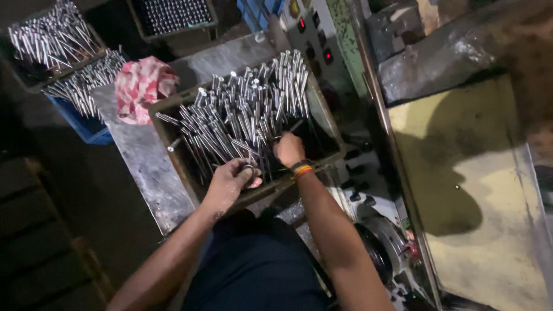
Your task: The person repeatedly picks up metal rods from a bin, inserts them into a grinding machine, operates the machine with a lever, and places the processed rods into a green bin. The cycle continues throughout the clip.
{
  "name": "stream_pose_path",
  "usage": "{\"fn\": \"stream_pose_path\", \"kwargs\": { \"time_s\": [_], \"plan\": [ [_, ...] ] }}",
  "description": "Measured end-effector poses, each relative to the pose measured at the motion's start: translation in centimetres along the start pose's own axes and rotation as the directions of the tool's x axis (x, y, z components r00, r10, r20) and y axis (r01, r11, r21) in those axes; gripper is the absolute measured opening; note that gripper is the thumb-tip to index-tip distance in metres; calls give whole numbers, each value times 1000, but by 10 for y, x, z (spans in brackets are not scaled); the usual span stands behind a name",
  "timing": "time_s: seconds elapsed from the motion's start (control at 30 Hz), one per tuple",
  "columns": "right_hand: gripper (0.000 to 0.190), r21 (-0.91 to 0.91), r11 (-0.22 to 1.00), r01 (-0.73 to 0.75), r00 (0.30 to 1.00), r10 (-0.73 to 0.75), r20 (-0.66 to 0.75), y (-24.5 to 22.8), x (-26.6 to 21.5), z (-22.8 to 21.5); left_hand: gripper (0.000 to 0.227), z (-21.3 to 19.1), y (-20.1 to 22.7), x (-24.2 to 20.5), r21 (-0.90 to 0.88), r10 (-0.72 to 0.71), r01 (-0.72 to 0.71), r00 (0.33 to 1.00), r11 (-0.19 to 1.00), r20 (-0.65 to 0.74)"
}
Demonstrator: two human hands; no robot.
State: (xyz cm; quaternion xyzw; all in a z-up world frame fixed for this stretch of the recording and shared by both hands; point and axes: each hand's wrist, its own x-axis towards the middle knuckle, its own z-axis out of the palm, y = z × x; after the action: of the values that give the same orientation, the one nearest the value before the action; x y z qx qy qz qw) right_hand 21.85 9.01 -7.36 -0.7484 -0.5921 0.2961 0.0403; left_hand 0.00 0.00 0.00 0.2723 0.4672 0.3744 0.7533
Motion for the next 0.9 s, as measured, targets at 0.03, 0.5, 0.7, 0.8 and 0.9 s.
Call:
{"fn": "stream_pose_path", "kwargs": {
  "time_s": [0.03,0.5,0.7,0.8,0.9],
  "plan": [
    [27,63,995,71,997,-71,-17,-7,-6,-11,18,-3,1,1,18,52,-52,999,999,-11],
    [37,210,970,120,912,-24,-410,29,-220,-94,28,105,-9,53,-41,-274,346,805,937,527],
    [19,657,735,-167,801,490,-344,90,-297,-82,38,185,-82,29,124,-559,599,626,791,543],
    [17,895,445,-19,723,624,-295,117,-325,-80,43,218,-111,24,-81,-268,751,331,655,905],
    [23,945,50,324,636,728,-257,133,-355,-71,48,252,-121,4,423,-665,529,450,736,596]
  ]
}}
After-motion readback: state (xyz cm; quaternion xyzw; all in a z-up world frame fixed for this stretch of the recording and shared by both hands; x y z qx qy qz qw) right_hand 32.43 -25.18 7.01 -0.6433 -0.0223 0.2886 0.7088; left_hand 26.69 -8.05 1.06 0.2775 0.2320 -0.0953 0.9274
